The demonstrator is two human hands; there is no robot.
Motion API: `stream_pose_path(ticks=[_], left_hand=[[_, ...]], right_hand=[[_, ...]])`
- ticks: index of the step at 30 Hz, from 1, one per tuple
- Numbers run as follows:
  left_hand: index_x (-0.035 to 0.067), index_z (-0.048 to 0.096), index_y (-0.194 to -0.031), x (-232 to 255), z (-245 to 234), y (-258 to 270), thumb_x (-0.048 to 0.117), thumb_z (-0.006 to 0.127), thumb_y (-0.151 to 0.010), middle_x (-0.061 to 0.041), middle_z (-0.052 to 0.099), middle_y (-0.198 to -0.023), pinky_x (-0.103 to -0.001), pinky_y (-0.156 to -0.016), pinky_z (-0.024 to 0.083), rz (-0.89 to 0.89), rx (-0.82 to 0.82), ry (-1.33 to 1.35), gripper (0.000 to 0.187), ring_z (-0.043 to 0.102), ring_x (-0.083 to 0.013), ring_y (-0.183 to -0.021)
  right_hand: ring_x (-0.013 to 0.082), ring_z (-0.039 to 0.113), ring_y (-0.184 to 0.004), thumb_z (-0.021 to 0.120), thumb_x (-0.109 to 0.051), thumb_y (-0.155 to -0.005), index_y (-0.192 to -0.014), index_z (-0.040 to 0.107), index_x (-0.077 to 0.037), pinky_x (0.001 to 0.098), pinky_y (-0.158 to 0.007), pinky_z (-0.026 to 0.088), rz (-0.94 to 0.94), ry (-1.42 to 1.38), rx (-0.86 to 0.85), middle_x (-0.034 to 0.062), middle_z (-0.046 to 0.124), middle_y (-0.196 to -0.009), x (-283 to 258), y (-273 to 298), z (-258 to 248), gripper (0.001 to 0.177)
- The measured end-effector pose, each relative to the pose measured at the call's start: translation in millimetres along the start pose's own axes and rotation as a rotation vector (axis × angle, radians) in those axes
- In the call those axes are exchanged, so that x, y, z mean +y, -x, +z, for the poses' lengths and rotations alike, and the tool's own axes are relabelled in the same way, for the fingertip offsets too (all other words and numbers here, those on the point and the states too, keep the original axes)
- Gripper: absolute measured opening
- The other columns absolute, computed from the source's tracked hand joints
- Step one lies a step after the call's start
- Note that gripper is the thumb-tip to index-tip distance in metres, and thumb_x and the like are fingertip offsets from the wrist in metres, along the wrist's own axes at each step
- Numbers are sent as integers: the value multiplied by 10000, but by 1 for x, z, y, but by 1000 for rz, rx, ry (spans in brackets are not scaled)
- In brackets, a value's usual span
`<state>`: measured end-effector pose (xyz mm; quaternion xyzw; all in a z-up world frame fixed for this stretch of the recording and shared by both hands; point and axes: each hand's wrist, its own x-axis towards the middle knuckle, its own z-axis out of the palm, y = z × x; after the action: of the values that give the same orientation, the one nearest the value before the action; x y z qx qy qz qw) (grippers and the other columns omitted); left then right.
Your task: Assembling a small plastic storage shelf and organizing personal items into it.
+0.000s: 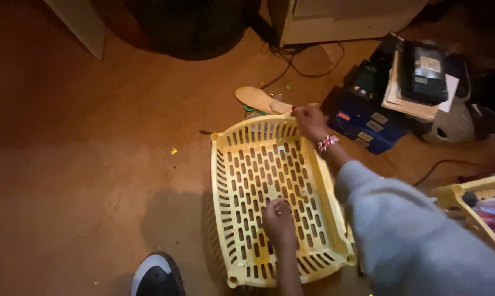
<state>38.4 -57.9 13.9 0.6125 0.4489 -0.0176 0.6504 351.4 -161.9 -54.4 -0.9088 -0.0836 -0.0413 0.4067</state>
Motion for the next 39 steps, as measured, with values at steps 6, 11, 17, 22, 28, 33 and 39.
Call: stream_pose_path(ticks=[6,11,17,22,28,33,39], left_hand=[[119,769,-1099,4,26,1,216,596,-951,-36,786,-1031,-313,-724,630,-133,-56,-1,248,763,-137,-819],[127,760,-1099,25,25,6,232,633,-958,-60,774,-975,-344,-717,579,-78,-35,-80,217,715,-174,-808],[109,768,-1069,33,24,5,228,625,-957,-60,779,-884,-349,-682,577,-130,-26,-22,216,708,-161,-735],[74,776,-1029,23,26,-4,258,641,-948,-72,772,-807,-350,-627,569,-96,-22,-41,242,693,-154,-651],[68,758,-1009,11,28,-10,343,700,-933,-64,759,-824,-373,-599,556,-197,-38,84,291,671,-166,-615],[89,756,-1020,3,25,-13,289,669,-934,-87,784,-813,-347,-636,584,-135,-67,42,235,744,-166,-681],[88,750,-1020,-21,36,-20,263,722,-917,-64,759,-888,-343,-724,595,-100,-31,-18,205,750,-170,-820]], right_hand=[[387,697,-877,665,-432,-995,-959,755,-32,488,-797,543,-61,465,-204,218,733,-940,-18,-49,-14,412],[391,712,-900,696,-386,-879,-986,776,-88,476,-833,556,-161,463,-343,196,746,-969,0,-69,8,327],[382,713,-924,729,-463,-873,-1021,781,-102,471,-844,560,-94,486,-452,197,747,-1010,-17,-73,15,394],[342,731,-938,794,-393,-766,-1014,824,-158,440,-862,564,-47,497,-499,147,771,-1029,16,-94,35,343],[281,766,-922,799,-374,-767,-998,850,-169,395,-863,572,109,410,-605,114,809,-1016,21,-101,43,313],[258,741,-910,891,-353,-710,-940,806,-119,379,-849,575,161,311,-525,94,793,-999,44,-108,56,339],[236,726,-926,933,-294,-666,-1019,785,-132,374,-849,563,160,281,-398,96,774,-1040,39,-105,56,416]])
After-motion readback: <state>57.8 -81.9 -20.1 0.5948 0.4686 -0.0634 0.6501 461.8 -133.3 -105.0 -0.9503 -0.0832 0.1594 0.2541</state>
